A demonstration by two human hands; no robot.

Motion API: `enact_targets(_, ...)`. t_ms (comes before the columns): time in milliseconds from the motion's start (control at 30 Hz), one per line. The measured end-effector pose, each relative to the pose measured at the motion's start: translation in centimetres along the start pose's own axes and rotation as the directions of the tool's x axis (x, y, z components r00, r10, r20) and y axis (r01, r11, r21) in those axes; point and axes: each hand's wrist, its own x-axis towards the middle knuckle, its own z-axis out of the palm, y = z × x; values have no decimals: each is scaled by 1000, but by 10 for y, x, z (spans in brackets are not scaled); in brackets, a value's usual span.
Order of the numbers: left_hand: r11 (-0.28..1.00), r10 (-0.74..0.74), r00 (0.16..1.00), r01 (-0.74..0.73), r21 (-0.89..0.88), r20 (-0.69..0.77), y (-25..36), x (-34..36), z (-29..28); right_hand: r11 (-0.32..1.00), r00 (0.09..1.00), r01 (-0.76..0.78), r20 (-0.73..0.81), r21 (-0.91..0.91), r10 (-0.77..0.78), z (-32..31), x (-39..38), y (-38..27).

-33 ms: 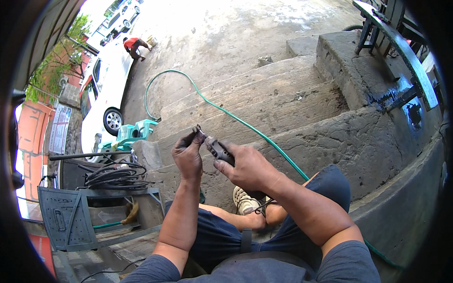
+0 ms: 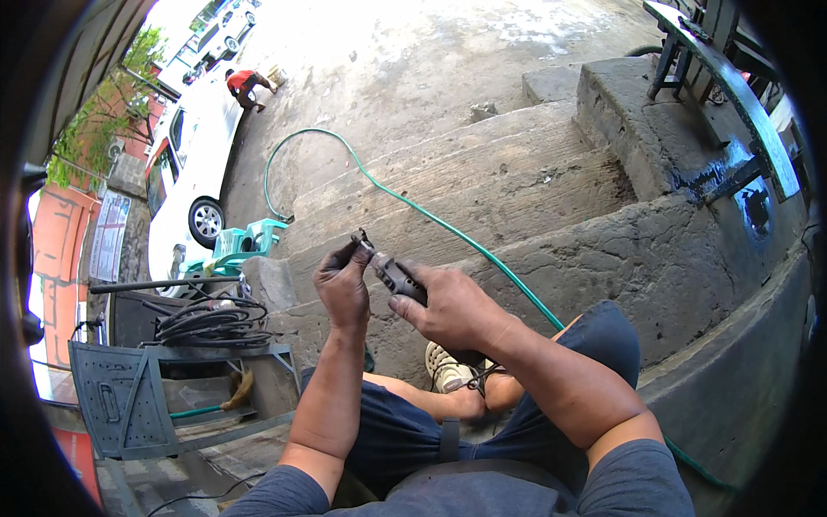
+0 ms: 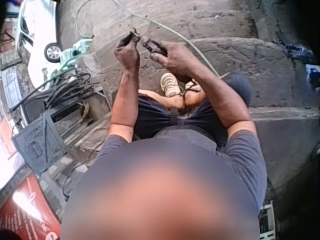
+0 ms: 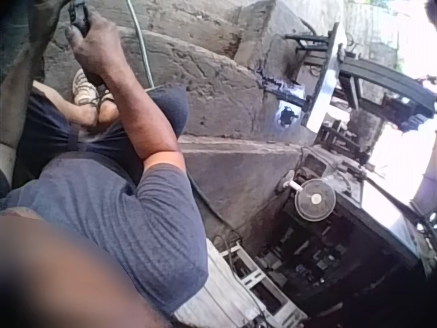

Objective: The person picks up a small metal part and pliers inside a workshop, then moves outside to sit on steps. They use pliers to adjust the part and a rotary tool to grind or polish it. The person continues working on the part while seated.

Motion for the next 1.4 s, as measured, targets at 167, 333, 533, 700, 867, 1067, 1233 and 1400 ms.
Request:
enact_targets(167, 1000, 29, 1000, -29, 13, 7, 1, 8, 5, 996, 999, -50, -2, -76, 50, -5, 6, 1)
enact_targets(333, 998, 45, 999, -45, 34, 4, 2, 8, 5, 996, 998, -52, 17, -68, 54, -9, 5, -3)
enact_targets(533, 999, 35, 999, -35, 1, 0, 3, 9, 5, 997, 999, -28, 13, -65, 29, -10, 6, -2)
enact_targets(700, 999, 31, 999, -30, 44, -21, 7, 6, 8, 994, 1000, -19, -18, -112, 17, -8, 7, 1)
enact_targets(867, 968, 111, 992, -95, 234, -57, 13, 4, 9, 992, 999, -43, -16, -115, 41, -6, 7, 1)
enact_targets(1067, 954, 138, 989, -118, 276, -54, 15, 4, 10, 989, 998, -68, -9, -129, 68, -7, 8, -2)
enact_targets(1233, 953, 158, 987, -142, 267, -41, 13, 6, 8, 986, 998, -57, -34, -154, 52, -9, 7, -4)
enact_targets(1400, 956, 158, 987, -142, 258, -41, 12, 6, 8, 982, 996, -87, -18, -168, 85, -9, 7, -4)
